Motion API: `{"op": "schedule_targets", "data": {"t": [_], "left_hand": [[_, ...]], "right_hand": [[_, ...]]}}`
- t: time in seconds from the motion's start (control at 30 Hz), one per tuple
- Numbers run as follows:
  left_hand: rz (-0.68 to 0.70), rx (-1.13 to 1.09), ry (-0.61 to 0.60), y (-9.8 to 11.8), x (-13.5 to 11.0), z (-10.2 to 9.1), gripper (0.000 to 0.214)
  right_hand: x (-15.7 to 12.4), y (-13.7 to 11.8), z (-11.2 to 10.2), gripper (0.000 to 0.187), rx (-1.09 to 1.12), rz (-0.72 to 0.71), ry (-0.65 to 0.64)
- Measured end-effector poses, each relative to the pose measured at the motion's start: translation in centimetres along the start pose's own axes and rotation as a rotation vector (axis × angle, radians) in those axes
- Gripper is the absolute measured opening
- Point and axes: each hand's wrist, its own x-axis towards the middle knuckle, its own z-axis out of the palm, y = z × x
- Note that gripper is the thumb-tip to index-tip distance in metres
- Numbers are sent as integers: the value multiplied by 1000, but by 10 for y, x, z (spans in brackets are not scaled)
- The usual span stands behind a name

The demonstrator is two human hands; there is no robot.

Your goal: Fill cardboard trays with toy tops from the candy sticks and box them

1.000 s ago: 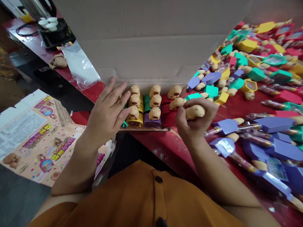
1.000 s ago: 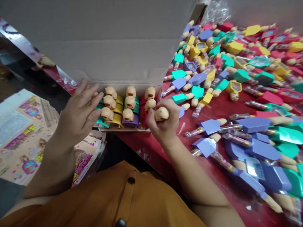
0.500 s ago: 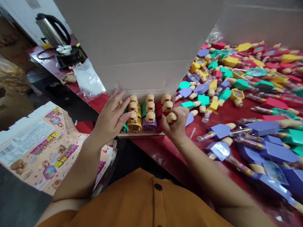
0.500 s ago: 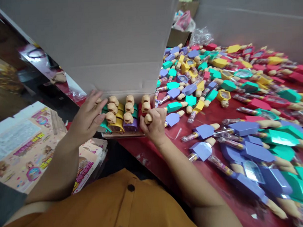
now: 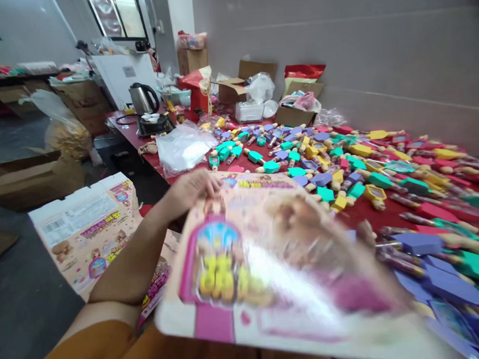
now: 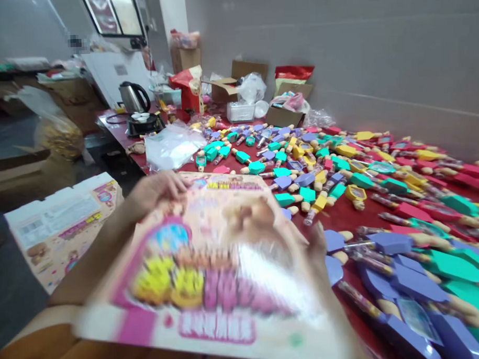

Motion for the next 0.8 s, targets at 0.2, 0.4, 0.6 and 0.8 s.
{"op": "schedule_targets", "data": {"t": [0.2, 0.4, 0.6, 0.8], "left_hand": [[-303, 11, 116, -6, -112, 37, 64], [-535, 173, -98, -24, -125, 54, 18], [-206, 741, 322, -84, -90, 73, 32], [-167, 659, 328, -108, -103, 74, 33]], "right_hand": [[-50, -23, 5, 53, 308, 451, -510], [-23, 14, 15, 41, -290, 139, -70], [10, 60, 48, 36, -654, -124, 369], [-3, 80, 54, 16, -537, -81, 282]]}}
